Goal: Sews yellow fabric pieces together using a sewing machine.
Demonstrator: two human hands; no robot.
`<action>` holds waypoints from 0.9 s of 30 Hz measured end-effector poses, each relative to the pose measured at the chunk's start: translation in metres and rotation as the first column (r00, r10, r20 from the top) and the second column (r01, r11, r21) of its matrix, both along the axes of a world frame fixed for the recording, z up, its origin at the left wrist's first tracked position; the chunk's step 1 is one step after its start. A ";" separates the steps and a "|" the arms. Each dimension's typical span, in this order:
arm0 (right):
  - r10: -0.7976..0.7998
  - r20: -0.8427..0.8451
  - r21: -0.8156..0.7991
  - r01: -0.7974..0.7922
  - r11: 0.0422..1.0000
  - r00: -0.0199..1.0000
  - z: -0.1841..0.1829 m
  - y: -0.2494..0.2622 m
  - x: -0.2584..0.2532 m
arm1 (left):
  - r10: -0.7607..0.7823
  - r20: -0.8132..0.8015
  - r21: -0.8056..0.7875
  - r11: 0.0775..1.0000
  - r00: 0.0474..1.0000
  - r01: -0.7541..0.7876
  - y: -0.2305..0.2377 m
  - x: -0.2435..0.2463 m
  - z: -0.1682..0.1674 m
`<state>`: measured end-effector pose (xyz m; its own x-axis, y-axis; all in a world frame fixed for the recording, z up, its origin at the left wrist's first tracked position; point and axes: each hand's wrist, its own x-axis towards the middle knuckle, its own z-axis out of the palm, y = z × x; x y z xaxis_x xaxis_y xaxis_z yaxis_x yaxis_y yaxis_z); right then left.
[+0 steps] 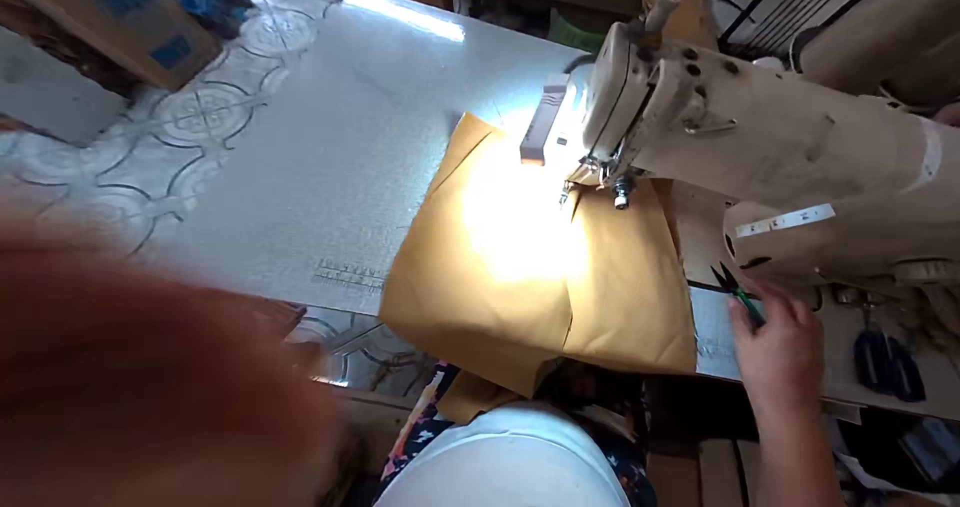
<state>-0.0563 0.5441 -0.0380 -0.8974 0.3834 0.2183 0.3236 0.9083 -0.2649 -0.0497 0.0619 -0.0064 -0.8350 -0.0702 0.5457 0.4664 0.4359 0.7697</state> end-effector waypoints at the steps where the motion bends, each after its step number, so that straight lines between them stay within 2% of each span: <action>1: -0.020 -0.005 -0.010 0.020 1.000 1.000 -0.005 0.006 0.006 | -0.148 -0.047 0.224 0.962 0.988 0.155 0.063 -0.046 0.001; 2: -0.020 -0.019 -0.003 0.020 1.000 1.000 -0.010 0.009 0.010 | -0.301 -0.025 0.317 0.902 0.953 0.293 0.111 -0.079 -0.005; 3: -0.006 -0.036 0.019 0.006 1.000 0.999 -0.014 0.010 0.012 | -0.413 0.031 0.296 0.873 0.910 0.386 0.140 -0.101 -0.018; 4: 0.014 -0.047 0.051 -0.011 0.999 0.999 -0.017 0.012 0.012 | -0.441 0.081 0.206 0.885 0.894 0.417 0.156 -0.117 -0.034; 5: 0.035 -0.059 0.088 -0.030 0.996 0.998 -0.020 0.013 0.011 | -0.403 0.125 0.044 0.915 0.907 0.401 0.163 -0.129 -0.048; 7: 0.066 -0.075 0.163 -0.053 0.985 0.995 -0.024 0.017 0.010 | -0.328 0.202 -0.311 0.872 0.923 0.378 0.156 -0.152 -0.059; 11: 0.032 -0.165 0.189 -0.001 0.982 0.986 -0.027 0.014 0.011 | -0.295 0.337 -0.571 0.691 0.894 0.443 0.146 -0.174 -0.052; 14: 0.032 -0.268 0.079 -0.011 0.997 0.963 -0.022 0.000 0.012 | -0.284 0.402 -0.611 0.625 0.871 0.486 0.156 -0.174 -0.041; 17: 0.068 -0.344 -0.179 -0.137 0.974 0.936 -0.009 -0.029 0.005 | -0.331 0.423 -0.619 0.574 0.844 0.535 0.167 -0.154 -0.031; 19: 0.106 -0.330 -0.435 -0.251 0.865 0.938 0.002 -0.055 -0.006 | -0.355 0.371 -0.648 0.563 0.858 0.513 0.169 -0.135 -0.037; 21: 0.210 -0.282 -0.610 -0.344 0.713 0.936 0.008 -0.081 -0.025 | -0.361 0.268 -0.678 0.589 0.893 0.441 0.169 -0.120 -0.052; 23: 0.341 -0.231 -0.669 -0.403 0.625 0.911 0.010 -0.109 -0.050 | -0.368 0.154 -0.697 0.617 0.917 0.365 0.167 -0.114 -0.063; 24: 0.407 -0.200 -0.660 -0.429 0.617 0.891 0.011 -0.122 -0.064 | -0.372 0.087 -0.701 0.636 0.924 0.322 0.165 -0.113 -0.067; 25: 0.467 -0.160 -0.636 -0.453 0.625 0.869 0.011 -0.134 -0.078 | -0.370 0.031 -0.699 0.656 0.928 0.285 0.164 -0.114 -0.069; 27: 0.566 -0.069 -0.548 -0.505 0.667 0.822 0.012 -0.149 -0.106 | -0.349 0.026 -0.674 0.686 0.937 0.274 0.159 -0.115 -0.072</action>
<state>-0.1624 0.3953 -0.0260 -0.9886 -0.1464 0.0339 -0.1232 0.6600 -0.7411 -0.1651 0.2213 -0.0780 -0.6828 0.5918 0.4285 0.7238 0.6278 0.2863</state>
